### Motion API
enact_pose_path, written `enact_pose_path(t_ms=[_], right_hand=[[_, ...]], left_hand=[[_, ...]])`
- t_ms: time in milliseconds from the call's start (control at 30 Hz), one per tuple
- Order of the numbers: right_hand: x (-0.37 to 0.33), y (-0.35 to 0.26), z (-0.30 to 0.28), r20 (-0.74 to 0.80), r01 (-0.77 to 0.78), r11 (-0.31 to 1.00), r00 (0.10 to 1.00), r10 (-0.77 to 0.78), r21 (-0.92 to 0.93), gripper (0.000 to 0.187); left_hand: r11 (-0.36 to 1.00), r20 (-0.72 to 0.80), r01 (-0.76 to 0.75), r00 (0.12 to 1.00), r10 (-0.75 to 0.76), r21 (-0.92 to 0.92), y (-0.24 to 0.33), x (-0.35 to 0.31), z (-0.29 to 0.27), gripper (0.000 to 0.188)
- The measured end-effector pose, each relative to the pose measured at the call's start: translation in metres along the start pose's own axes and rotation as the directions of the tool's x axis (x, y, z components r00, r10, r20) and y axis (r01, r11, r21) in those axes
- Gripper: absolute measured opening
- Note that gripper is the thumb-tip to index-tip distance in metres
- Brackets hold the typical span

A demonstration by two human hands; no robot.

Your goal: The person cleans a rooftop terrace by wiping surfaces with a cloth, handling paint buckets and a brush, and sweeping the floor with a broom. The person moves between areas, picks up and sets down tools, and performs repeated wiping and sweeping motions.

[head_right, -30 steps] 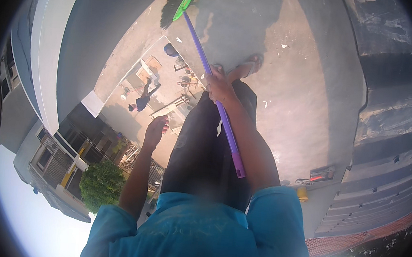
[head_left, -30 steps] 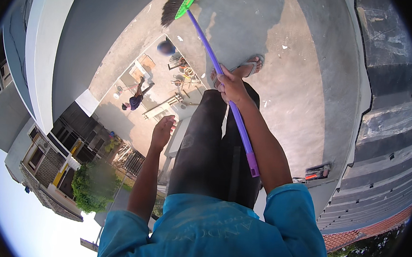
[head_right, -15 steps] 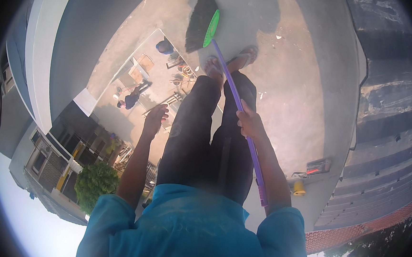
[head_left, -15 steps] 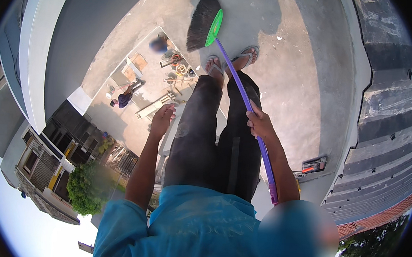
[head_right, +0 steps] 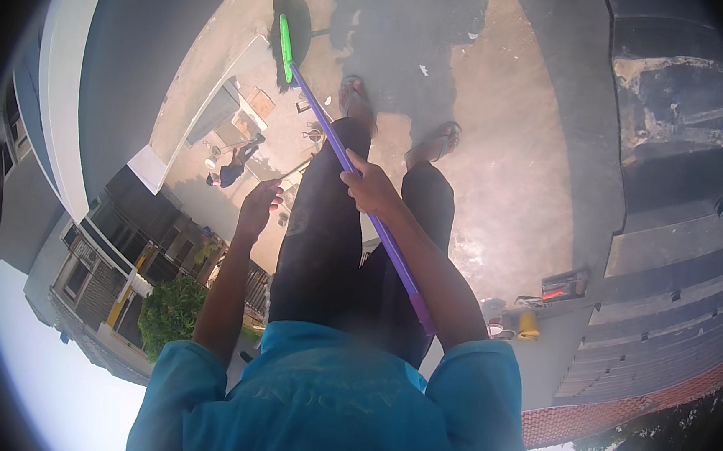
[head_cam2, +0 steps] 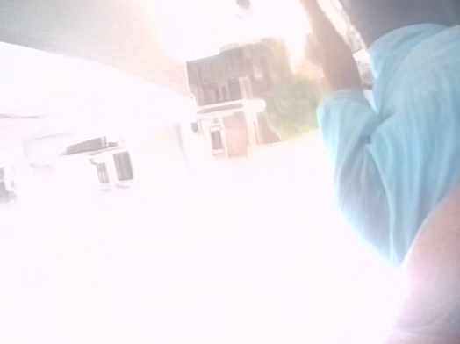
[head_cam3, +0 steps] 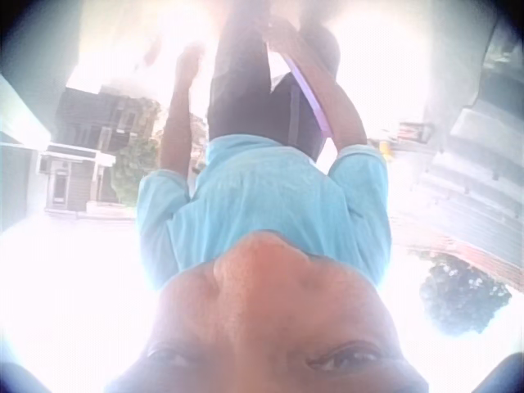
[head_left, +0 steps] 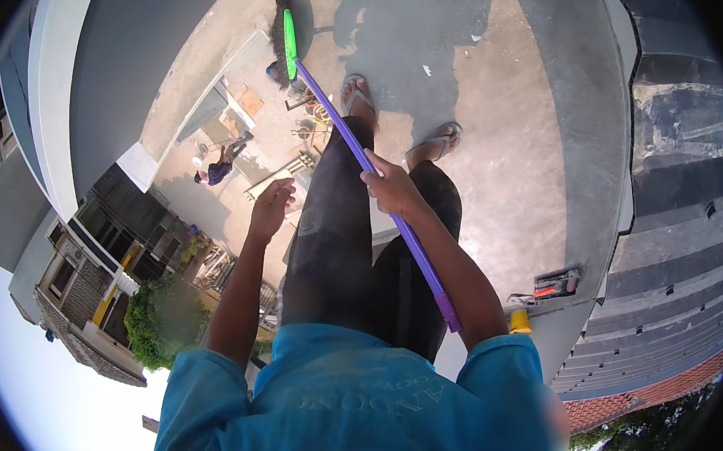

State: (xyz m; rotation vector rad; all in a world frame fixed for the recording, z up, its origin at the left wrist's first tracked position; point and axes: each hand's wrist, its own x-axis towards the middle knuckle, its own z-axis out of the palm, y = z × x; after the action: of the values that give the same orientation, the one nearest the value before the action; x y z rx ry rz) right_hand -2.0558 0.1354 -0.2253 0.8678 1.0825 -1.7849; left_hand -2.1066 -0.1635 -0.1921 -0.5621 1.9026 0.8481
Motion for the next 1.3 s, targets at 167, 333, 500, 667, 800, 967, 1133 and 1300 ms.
enact_pose_path(t_ms=[167, 333, 500, 667, 800, 967, 1133, 1300], right_hand=[[-0.124, 0.050, -0.121, -0.185, -0.233, 0.973, 0.956, 0.230, 0.008, 0.060], [-0.242, 0.035, -0.113, -0.238, -0.080, 0.996, 0.967, 0.089, 0.048, 0.066], [-0.105, -0.036, -0.053, 0.038, 0.149, 0.896, 0.983, -0.181, 0.418, 0.064], [0.092, -0.142, -0.099, 0.034, 0.205, 0.859, 0.968, -0.249, 0.469, 0.052], [0.036, -0.061, -0.150, -0.017, 0.134, 0.807, 0.988, -0.151, 0.575, 0.043], [-0.142, 0.096, -0.174, -0.209, 0.055, 0.709, 0.969, 0.132, 0.703, 0.057], [-0.263, 0.105, -0.121, -0.352, 0.138, 0.751, 0.926, 0.133, 0.646, 0.063], [-0.207, 0.019, -0.091, -0.172, 0.202, 0.686, 0.979, -0.113, 0.699, 0.062]], left_hand=[[0.996, -0.100, 0.022, 0.995, -0.031, -0.091, -0.020, -0.031, 0.040, 0.037], [0.997, -0.041, 0.072, 0.997, -0.072, -0.012, -0.041, -0.060, 0.089, 0.037], [0.995, -0.012, 0.087, 0.996, -0.088, -0.050, -0.048, -0.059, 0.119, 0.038], [0.998, -0.019, -0.054, 0.998, 0.054, -0.012, 0.018, -0.056, 0.117, 0.038], [0.998, -0.074, -0.015, 0.997, 0.011, -0.061, -0.002, -0.058, 0.097, 0.037], [0.996, -0.060, 0.081, 0.995, -0.083, -0.036, -0.044, -0.055, 0.084, 0.037], [0.990, -0.024, 0.142, 0.990, -0.142, -0.022, -0.061, -0.050, 0.081, 0.034], [1.000, 0.001, 0.020, 1.000, -0.021, 0.008, -0.020, -0.037, 0.086, 0.035]])
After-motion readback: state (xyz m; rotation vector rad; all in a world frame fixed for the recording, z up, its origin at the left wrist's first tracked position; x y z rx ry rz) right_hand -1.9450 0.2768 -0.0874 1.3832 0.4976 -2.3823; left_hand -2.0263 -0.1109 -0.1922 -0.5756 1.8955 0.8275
